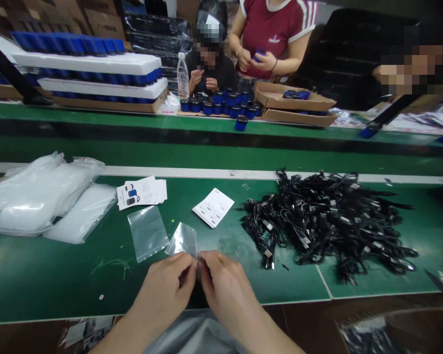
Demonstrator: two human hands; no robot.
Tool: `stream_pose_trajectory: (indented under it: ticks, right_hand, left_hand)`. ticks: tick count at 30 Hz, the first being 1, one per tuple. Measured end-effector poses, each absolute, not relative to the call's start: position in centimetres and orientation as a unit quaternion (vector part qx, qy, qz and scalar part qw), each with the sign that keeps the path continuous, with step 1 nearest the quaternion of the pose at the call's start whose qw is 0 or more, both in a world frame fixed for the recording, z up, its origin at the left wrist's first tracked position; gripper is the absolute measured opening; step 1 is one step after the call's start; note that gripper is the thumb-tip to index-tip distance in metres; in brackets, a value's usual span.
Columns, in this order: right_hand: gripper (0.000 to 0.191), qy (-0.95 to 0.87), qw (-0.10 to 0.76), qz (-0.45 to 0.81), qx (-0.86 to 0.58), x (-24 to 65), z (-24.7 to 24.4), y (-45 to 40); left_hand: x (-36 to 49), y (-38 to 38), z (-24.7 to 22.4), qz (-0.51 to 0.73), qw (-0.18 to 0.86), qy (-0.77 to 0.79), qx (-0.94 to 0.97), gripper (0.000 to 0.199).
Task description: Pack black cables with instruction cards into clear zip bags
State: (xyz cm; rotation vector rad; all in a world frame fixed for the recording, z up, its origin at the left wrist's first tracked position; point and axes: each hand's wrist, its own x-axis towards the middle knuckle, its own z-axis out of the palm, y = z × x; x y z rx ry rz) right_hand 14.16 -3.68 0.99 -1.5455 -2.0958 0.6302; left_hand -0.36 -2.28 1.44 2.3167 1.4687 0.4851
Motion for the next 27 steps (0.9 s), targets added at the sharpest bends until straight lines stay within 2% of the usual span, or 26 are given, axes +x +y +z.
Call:
stream_pose_trajectory:
  ticks: [9,12,17,19,22,24,27]
  right_hand:
    - [0.017,-0.739,0.205,0.092,-0.635,14.2,0.8,-3.0]
    - [0.017,-0.716,0.203,0.130,-0.655,14.1,1.2,-2.3]
    - [0.015,-0.750,0.198,0.281,-0.565,14.0,2.6,-1.5]
    - [0.017,-0.760,0.189,0.287,-0.552,14.5,3.0,-0.7]
    - [0.013,-0.774,0.214,0.226,-0.552,15.4,3.4,1.4]
    - [0.034,-0.783,0.200,0.184,-0.559,15.8,3.4,3.0]
    - [0.059,-0.778,0.121,0.233,-0.571,16.2,3.0,5.4]
  left_hand:
    - [-0.8,-2.9,0.3,0.297,0.156,0.510,0.792,0.026]
    - [-1.4,-3.0,0.6,0.323,0.137,0.523,0.777,0.026]
    - [-2.1,-3.1,0.9,0.293,0.157,0.537,0.775,0.024]
    - [-2.3,-3.1,0.8,0.290,0.182,0.552,0.760,0.025]
    - [-2.6,-3.1,0.2,0.295,0.229,0.585,0.720,0.024]
    - [-2.6,-3.0,-0.2,0.296,0.259,0.594,0.702,0.024]
    - [-2.4,-3.0,-0.9,0.305,0.274,0.590,0.695,0.024]
